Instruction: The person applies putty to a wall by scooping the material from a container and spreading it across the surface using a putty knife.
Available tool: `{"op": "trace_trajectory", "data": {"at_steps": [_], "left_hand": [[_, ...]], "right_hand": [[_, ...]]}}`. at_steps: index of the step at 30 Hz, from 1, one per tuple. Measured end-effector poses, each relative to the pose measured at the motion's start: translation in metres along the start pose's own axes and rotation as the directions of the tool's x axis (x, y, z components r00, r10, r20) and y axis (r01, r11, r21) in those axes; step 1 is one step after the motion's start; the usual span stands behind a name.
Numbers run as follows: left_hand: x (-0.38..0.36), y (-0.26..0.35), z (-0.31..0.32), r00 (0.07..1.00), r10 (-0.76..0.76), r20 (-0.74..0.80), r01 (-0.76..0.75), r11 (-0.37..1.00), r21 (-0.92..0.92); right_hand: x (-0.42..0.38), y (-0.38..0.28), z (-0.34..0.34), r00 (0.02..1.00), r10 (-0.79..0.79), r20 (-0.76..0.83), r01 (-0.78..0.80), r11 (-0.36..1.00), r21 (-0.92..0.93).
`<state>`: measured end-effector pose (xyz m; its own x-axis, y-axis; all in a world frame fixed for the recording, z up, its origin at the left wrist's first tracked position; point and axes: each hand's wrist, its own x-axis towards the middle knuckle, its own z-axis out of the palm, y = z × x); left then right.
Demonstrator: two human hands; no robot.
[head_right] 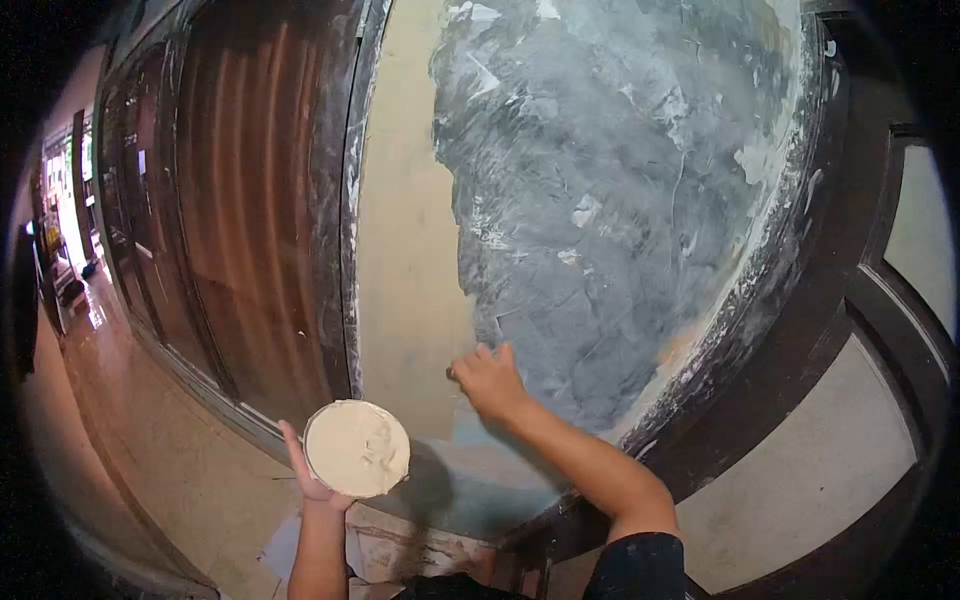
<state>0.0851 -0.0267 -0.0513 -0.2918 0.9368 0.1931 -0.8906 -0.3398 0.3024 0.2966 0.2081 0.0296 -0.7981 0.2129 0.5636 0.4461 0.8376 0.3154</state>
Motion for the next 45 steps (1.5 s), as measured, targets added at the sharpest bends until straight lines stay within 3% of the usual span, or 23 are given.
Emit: {"op": "trace_trajectory", "data": {"at_steps": [3,5,8,9,10,12,13,14,16,18,22,25,26,28,30,33,34,35,36,38,40,42,45], "left_hand": [[-0.001,0.000,0.005,1.000,-0.007,0.022,0.007,0.999,0.036],[-0.003,0.000,0.010,0.999,-0.025,0.043,0.024,0.999,0.024],[-0.002,0.002,0.009,0.997,-0.046,0.065,0.045,0.999,0.016],[-0.002,0.002,0.006,1.000,-0.019,0.015,0.019,1.000,0.017],[-0.001,0.001,0.005,0.999,0.009,-0.035,-0.009,1.000,0.017],[-0.003,0.002,0.009,1.000,0.019,-0.001,-0.019,1.000,0.016],[-0.004,0.003,0.008,0.998,0.003,0.065,-0.005,1.000,0.029],[-0.004,0.005,0.007,0.991,-0.015,0.130,0.010,0.999,0.043],[0.000,0.003,0.001,1.000,0.006,-0.016,-0.005,0.999,0.040],[0.000,0.002,-0.003,0.998,0.025,-0.052,-0.021,0.997,0.068],[-0.001,0.000,0.006,1.000,-0.003,-0.023,0.004,0.999,0.039],[-0.002,0.000,-0.005,1.000,-0.014,0.008,0.014,1.000,0.018],[-0.003,0.001,-0.003,0.999,-0.032,0.044,0.032,0.999,-0.006],[-0.007,0.003,0.006,0.999,-0.026,0.028,0.027,0.999,-0.026],[-0.009,0.006,0.008,0.997,-0.054,0.059,0.054,0.999,0.003],[-0.004,0.006,0.000,0.998,-0.030,0.049,0.029,0.999,0.019],[-0.003,0.004,0.001,1.000,-0.006,0.017,0.006,1.000,0.022],[-0.001,0.003,-0.007,0.999,-0.016,-0.037,0.017,1.000,0.022],[-0.001,0.000,-0.004,0.999,-0.018,-0.039,0.019,1.000,0.020],[0.003,0.000,0.005,0.999,-0.028,0.036,0.027,0.999,0.024],[0.004,0.001,0.021,0.996,-0.067,0.052,0.066,0.998,0.013],[0.007,-0.002,0.029,0.994,-0.058,0.088,0.056,0.998,0.028],[0.011,-0.003,0.057,0.990,-0.096,0.101,0.098,0.995,-0.009]], "right_hand": [[0.065,0.027,-0.087,0.910,0.177,-0.375,-0.202,0.979,-0.028],[0.083,0.041,-0.129,0.758,0.218,-0.615,-0.286,0.958,-0.013],[0.063,0.037,-0.114,0.831,0.198,-0.520,-0.225,0.974,0.011],[0.049,0.019,-0.095,0.888,0.230,-0.398,-0.212,0.973,0.088],[0.029,0.007,-0.065,0.964,0.245,-0.108,-0.243,0.970,0.034],[-0.026,-0.013,0.014,0.980,0.070,0.185,-0.098,0.985,0.143],[-0.039,-0.028,0.024,0.976,-0.002,0.216,-0.008,0.999,0.045],[-0.043,-0.024,0.032,0.977,0.003,0.215,-0.014,0.999,0.048],[-0.035,-0.005,0.036,0.998,-0.056,-0.006,0.056,0.994,-0.094],[0.015,0.016,-0.028,0.978,0.108,-0.181,-0.122,0.991,-0.064],[0.064,0.034,-0.114,0.797,0.205,-0.569,-0.291,0.955,-0.063],[0.029,0.023,-0.067,0.904,0.124,-0.408,-0.167,0.983,-0.071],[0.009,0.009,-0.037,0.959,0.077,-0.274,-0.116,0.985,-0.131],[-0.031,-0.018,0.019,0.975,0.146,0.167,-0.163,0.983,0.087],[-0.055,-0.021,0.056,0.993,-0.020,0.117,0.021,1.000,-0.007],[0.015,0.007,-0.013,0.976,0.203,0.075,-0.201,0.979,-0.030],[0.037,0.025,-0.041,0.948,0.225,-0.223,-0.226,0.974,0.021],[0.060,0.043,-0.076,0.897,0.143,-0.418,-0.276,0.920,-0.277],[0.079,0.049,-0.118,0.790,0.320,-0.523,-0.408,0.911,-0.059],[0.092,0.072,-0.168,0.632,0.353,-0.690,-0.348,0.925,0.154],[0.089,0.078,-0.191,0.541,0.582,-0.607,-0.378,0.813,0.443],[0.078,0.062,-0.205,0.647,0.587,-0.486,-0.295,0.781,0.550],[0.056,0.047,-0.200,0.797,0.396,-0.457,-0.174,0.874,0.454]]}}
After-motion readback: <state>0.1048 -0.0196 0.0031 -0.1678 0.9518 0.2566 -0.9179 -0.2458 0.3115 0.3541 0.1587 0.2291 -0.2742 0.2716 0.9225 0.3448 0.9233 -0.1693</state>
